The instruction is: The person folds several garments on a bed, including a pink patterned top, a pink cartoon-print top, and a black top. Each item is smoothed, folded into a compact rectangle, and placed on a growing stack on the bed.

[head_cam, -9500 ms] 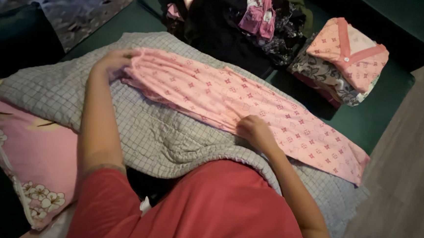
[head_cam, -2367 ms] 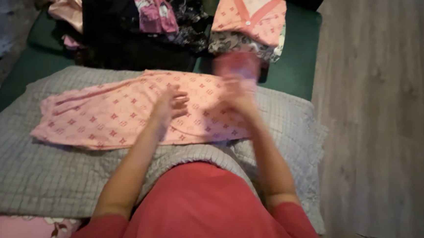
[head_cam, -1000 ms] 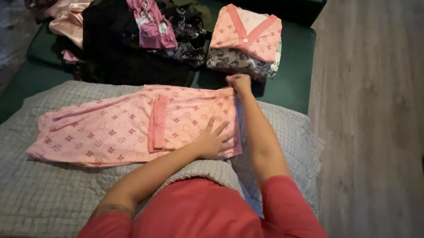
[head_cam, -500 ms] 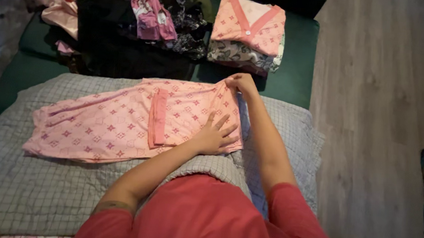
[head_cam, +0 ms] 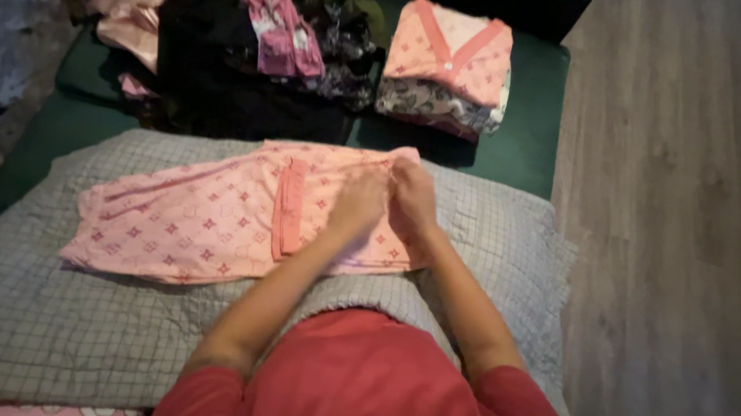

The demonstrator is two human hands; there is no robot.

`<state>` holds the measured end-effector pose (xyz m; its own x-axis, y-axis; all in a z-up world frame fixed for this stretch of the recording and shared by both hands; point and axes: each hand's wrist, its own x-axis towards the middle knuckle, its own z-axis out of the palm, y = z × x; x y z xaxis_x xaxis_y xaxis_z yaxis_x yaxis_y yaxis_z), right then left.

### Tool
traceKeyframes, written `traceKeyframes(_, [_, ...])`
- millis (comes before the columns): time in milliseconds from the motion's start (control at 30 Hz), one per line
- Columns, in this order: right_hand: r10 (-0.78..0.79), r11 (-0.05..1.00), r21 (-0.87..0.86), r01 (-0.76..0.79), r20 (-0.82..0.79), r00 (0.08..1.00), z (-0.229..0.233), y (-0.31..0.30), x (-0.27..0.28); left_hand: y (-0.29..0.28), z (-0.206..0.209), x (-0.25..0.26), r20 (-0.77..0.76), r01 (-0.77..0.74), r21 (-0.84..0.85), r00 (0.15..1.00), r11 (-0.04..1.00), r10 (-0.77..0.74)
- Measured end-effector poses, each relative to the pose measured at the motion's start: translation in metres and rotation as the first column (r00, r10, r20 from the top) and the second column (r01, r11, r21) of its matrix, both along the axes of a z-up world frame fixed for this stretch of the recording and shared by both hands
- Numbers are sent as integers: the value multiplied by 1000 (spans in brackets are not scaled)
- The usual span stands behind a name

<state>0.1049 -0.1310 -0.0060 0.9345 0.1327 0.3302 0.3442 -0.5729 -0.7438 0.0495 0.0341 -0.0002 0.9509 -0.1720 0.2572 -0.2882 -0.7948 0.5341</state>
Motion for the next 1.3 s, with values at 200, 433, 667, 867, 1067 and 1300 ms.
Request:
traceKeyframes(200, [28, 811, -576, -100, -133, 991, -7, 12, 2, 40, 17, 20, -164, -152, 500, 950, 853, 265])
traceKeyframes(433, [-52, 815, -572, -94, -234, 971, -29, -22, 27, 138, 57, -8, -379, -214, 504, 816, 837, 437])
traceKeyframes(667, [-112, 783, -614, 101, 21, 994, -1, -9, 6, 143, 70, -30, -48, -369, 442, 900, 817, 433])
traceKeyframes(867, [262, 767, -625, -149, 92, 961, 1, 49, -89, 58, 45, -62, -38, -198, 361, 973, 911, 227])
traceKeyframes(1067, [249, 693, -701, -170, 11, 968, 33, -4, -104, 67, 25, -76, 104, -217, 342, 976, 914, 192])
traceKeyframes(1300, [-32, 646, -743, -174, -255, 966, 35, -86, -100, 67, 16, -77, 183, -237, 337, 966, 911, 184])
